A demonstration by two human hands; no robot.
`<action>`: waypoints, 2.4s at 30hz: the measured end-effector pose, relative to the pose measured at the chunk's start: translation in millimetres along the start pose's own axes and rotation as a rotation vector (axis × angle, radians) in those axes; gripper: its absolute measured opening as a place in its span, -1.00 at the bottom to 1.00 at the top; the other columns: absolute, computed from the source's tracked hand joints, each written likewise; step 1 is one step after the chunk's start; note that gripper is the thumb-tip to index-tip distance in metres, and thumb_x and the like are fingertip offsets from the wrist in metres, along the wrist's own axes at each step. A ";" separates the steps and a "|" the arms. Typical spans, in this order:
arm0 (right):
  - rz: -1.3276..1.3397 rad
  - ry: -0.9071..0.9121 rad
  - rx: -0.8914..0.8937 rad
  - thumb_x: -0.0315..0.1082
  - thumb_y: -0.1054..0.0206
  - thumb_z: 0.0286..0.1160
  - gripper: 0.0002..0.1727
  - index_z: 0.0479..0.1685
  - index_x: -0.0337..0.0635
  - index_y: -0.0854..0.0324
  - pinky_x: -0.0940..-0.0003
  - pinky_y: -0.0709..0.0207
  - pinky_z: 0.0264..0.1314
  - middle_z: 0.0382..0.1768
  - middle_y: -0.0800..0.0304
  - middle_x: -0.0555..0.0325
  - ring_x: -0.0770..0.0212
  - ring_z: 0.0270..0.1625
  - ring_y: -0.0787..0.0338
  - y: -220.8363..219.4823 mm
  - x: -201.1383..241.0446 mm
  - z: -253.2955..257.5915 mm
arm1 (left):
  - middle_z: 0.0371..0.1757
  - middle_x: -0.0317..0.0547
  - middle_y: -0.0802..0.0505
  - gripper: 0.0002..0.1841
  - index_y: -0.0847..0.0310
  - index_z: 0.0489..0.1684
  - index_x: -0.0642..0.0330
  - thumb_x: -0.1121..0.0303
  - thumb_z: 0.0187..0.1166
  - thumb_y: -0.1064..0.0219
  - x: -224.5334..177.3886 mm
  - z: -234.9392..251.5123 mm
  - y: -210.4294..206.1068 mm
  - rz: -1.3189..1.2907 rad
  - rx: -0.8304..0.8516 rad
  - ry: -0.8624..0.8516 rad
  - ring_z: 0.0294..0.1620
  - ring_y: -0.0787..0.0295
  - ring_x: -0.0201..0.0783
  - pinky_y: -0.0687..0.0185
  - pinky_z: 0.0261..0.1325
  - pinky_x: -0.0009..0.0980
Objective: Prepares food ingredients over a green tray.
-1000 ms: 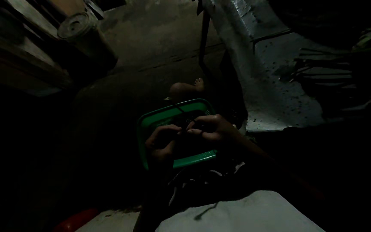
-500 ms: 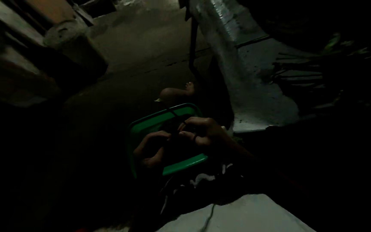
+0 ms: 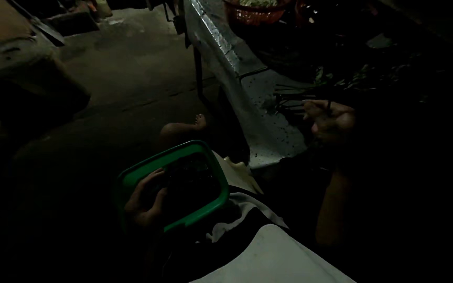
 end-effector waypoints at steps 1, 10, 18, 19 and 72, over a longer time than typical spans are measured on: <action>0.147 0.006 0.085 -0.24 -0.13 0.81 -0.71 0.17 -0.17 -0.70 0.74 -0.41 -0.49 -0.28 -0.73 0.41 0.67 -0.52 -0.51 -9.2 7.5 -3.8 | 0.23 -0.02 -0.84 -0.68 -0.66 0.17 0.53 0.50 0.54 -0.34 -3.9 1.7 -0.9 0.005 -0.001 -0.010 0.24 -0.79 -0.44 -0.72 0.30 -0.55; 0.571 0.188 0.583 -0.19 0.11 0.90 -0.51 -0.13 -0.12 -0.79 0.66 -0.57 -0.53 -0.56 -0.69 0.44 0.56 -0.57 -0.62 -88.5 86.3 -44.4 | 0.10 -0.19 -0.88 -0.83 -0.83 -0.05 0.19 0.33 0.64 -0.36 -59.3 17.6 -70.7 0.057 0.238 -0.249 0.15 -0.79 -0.37 -0.72 0.24 -0.44; 0.290 0.431 0.394 -0.19 -0.05 0.84 -0.64 -0.08 -0.09 -0.77 0.76 -0.59 -0.27 -0.17 -0.82 0.45 0.70 -0.32 -0.68 -94.1 101.0 -55.9 | -0.03 -0.16 -0.93 -0.79 -0.90 -0.16 0.16 0.24 0.61 -0.39 -82.5 14.9 -118.3 0.168 0.200 -0.300 0.02 -0.82 -0.37 -0.71 0.06 -0.50; 0.291 0.442 0.385 -0.23 -0.07 0.82 -0.67 -0.09 -0.12 -0.77 0.79 -0.56 -0.27 -0.18 -0.78 0.43 0.71 -0.33 -0.64 -94.8 101.4 -57.3 | 0.00 -0.19 -0.92 -0.77 -0.90 -0.11 0.14 0.23 0.63 -0.37 -80.7 15.4 -119.1 0.165 0.222 -0.262 0.03 -0.81 -0.38 -0.72 0.08 -0.48; 0.407 0.520 0.488 -0.28 -0.24 0.68 -0.79 -0.29 -0.17 -0.67 0.87 -0.44 -0.40 -0.48 -0.68 0.48 0.80 -0.45 -0.56 -99.4 112.9 -98.7 | -0.33 -0.01 -0.67 -0.59 -0.64 -0.12 0.53 0.33 0.84 0.05 -91.8 0.2 -96.3 -0.139 0.528 -0.205 -0.37 -0.56 -0.43 -0.52 -0.25 -0.57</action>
Point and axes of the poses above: each hand's wrist, its own z-axis towards the middle knuckle, its own y-axis out of the back of the hand, x = y × z, the point moved 9 cm from there along z, towards the middle knuckle
